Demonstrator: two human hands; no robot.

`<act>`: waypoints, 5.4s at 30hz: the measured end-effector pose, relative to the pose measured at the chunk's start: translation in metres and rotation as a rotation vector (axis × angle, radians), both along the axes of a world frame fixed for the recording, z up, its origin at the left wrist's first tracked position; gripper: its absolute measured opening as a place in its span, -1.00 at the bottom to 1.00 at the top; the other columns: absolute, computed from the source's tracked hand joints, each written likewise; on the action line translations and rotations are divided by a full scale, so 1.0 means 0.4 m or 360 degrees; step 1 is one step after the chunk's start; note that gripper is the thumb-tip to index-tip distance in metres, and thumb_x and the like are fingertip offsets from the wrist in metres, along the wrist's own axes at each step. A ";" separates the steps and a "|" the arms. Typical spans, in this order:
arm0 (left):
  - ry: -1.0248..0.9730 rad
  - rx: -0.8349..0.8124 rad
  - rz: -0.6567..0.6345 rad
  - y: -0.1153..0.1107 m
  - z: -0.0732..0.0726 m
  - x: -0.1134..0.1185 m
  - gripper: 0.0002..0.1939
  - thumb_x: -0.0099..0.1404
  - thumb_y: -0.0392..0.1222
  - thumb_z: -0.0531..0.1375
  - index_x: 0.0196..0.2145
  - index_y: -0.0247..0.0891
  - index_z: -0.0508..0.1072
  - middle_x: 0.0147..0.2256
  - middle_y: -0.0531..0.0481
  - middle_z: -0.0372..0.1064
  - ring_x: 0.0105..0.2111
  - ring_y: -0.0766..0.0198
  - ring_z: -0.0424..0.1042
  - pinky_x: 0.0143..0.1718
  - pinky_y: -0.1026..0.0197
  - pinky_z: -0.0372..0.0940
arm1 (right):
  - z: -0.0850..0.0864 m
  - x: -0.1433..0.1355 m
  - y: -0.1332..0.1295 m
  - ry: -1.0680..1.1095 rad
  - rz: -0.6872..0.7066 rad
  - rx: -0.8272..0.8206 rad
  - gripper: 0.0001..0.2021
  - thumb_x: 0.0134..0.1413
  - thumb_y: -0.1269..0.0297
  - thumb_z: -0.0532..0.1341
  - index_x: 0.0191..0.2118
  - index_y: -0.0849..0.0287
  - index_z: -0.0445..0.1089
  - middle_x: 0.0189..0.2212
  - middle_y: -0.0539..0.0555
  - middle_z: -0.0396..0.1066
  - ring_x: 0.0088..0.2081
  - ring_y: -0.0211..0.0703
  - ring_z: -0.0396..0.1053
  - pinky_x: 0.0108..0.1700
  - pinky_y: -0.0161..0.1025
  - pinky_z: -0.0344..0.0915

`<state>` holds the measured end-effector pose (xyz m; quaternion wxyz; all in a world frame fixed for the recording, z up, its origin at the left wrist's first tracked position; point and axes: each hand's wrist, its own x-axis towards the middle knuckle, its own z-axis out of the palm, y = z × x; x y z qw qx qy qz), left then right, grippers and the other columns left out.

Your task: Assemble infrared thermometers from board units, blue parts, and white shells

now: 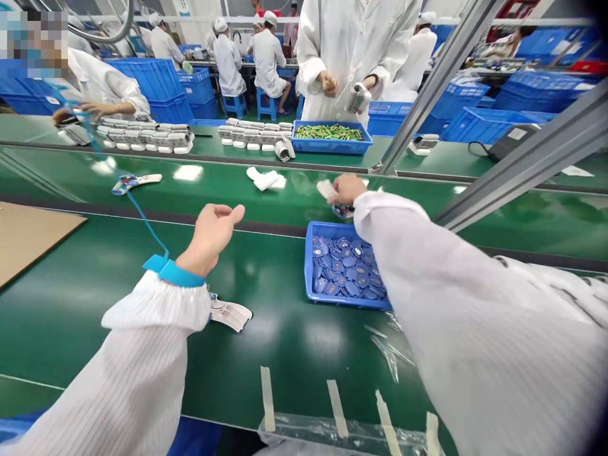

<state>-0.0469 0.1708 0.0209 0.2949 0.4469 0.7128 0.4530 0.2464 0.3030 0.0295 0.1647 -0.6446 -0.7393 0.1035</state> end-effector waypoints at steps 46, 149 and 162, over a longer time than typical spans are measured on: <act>-0.0542 -0.0693 -0.1092 -0.492 -0.069 0.273 -0.44 0.20 0.21 0.29 -0.01 -0.24 0.43 -0.23 -0.07 0.49 -0.38 0.22 0.47 -0.36 0.20 0.34 | -0.189 0.460 -0.636 -0.0410 -0.0985 0.0050 -0.60 0.26 0.13 0.14 -0.02 0.39 0.44 -0.02 0.50 0.40 0.06 0.39 0.27 -0.04 0.12 0.17; 0.0883 0.0009 -0.1413 -0.522 -0.099 0.107 -0.56 0.21 -0.36 0.22 0.06 -0.16 0.38 -0.03 -0.03 0.50 -0.08 0.11 0.49 -0.09 0.14 0.33 | -0.075 0.044 -0.513 0.0145 0.0199 0.0120 -0.74 0.18 0.45 0.24 -0.03 0.20 0.55 -0.14 0.11 0.57 -0.20 -0.17 0.46 -0.08 -0.27 0.26; 0.0376 -0.0178 -0.1086 -0.448 -0.066 0.176 -0.69 0.42 0.04 0.13 -0.02 -0.19 0.40 -0.26 -0.01 0.50 -0.31 0.14 0.47 -0.31 0.15 0.30 | -0.084 -0.039 -0.460 0.0234 0.0279 0.0189 -0.79 0.27 0.40 0.20 -0.09 0.21 0.58 -0.13 0.16 0.60 -0.09 -0.09 0.52 -0.02 -0.23 0.33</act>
